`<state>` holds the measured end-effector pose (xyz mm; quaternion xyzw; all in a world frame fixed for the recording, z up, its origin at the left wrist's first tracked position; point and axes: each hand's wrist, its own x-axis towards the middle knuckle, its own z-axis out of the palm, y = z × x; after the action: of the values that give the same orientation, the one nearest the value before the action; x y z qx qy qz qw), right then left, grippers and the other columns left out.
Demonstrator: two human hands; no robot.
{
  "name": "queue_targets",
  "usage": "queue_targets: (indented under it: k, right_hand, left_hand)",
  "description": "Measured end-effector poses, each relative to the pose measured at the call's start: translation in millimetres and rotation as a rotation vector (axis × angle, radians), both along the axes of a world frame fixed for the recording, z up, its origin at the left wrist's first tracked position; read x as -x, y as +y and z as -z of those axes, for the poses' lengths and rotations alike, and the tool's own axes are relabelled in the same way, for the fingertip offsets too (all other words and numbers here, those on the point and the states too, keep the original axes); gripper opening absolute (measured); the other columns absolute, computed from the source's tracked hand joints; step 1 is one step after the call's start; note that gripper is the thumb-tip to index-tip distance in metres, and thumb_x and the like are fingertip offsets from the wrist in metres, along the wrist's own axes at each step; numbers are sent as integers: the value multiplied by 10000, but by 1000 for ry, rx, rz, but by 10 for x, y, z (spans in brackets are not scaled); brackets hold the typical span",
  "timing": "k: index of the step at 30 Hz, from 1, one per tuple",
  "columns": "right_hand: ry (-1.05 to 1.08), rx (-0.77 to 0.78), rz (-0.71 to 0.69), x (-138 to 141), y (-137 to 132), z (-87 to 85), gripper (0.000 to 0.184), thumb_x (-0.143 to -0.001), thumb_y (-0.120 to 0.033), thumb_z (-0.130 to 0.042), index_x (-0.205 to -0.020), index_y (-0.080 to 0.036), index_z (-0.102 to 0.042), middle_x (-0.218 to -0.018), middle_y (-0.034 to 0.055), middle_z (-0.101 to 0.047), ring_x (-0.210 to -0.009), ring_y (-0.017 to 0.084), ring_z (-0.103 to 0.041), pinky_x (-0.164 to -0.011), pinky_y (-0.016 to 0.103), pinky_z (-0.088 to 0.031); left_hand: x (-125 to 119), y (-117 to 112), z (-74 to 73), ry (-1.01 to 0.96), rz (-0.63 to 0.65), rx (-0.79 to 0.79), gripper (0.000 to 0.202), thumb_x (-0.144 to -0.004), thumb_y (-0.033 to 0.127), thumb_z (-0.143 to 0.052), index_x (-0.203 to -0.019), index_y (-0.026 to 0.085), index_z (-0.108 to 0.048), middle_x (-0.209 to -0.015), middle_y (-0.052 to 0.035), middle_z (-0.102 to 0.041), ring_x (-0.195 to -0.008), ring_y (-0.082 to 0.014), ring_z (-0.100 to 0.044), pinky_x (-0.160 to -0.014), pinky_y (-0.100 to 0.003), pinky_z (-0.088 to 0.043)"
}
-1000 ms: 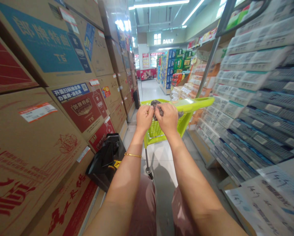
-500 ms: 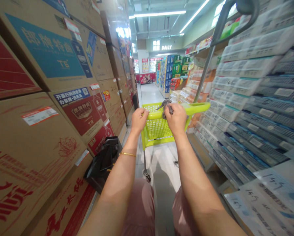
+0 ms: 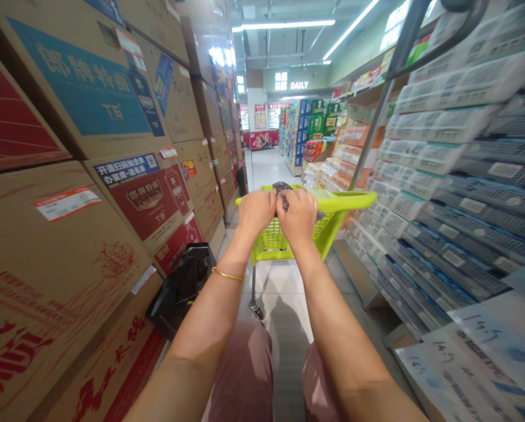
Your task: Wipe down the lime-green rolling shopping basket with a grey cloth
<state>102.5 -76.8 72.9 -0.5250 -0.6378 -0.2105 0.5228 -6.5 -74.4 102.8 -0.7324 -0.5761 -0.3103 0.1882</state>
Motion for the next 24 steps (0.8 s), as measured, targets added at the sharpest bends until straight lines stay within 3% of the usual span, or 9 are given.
queue_targets:
  k: [3, 9, 19, 24]
  right_hand:
    - [-23, -13, -7, 13, 17, 35, 177, -874, -305, -498, -890, -227, -657, -855, 48, -602, -836, 191, -483, -762, 317, -318]
    - [-41, -33, 3, -60, 29, 58, 185, -870, -320, -499, -909, -229, -655, -872, 51, -614, -854, 196, -487, -784, 326, -328]
    - [256, -143, 146, -774, 173, 58, 210, -857, -268, -448, -846, -184, -641, -838, 69, -607, -826, 203, -505, -781, 337, -363]
    - [147, -90, 97, -447, 94, 25, 221, -868, -296, -451, -826, -195, -644, -823, 71, -612, -820, 207, -506, -778, 337, -358]
  left_hand:
    - [-60, 30, 73, 29, -46, -22, 579, -979, 371, -182, -791, 152, -684, -809, -124, -698, -788, -213, -638, -724, -332, -383]
    - [17, 35, 140, 76, 3, -88, 583, -984, 377, -162, -774, 171, -665, -835, -105, -700, -817, -208, -630, -725, -335, -351]
    - [28, 57, 181, 43, 23, -123, 514, -977, 354, -215, -759, 173, -644, -800, -105, -678, -800, -219, -606, -717, -350, -320]
    - [-36, 60, 199, 1, 34, -150, 475, -971, 328, -248, -749, 169, -637, -791, -110, -676, -799, -221, -596, -717, -353, -313]
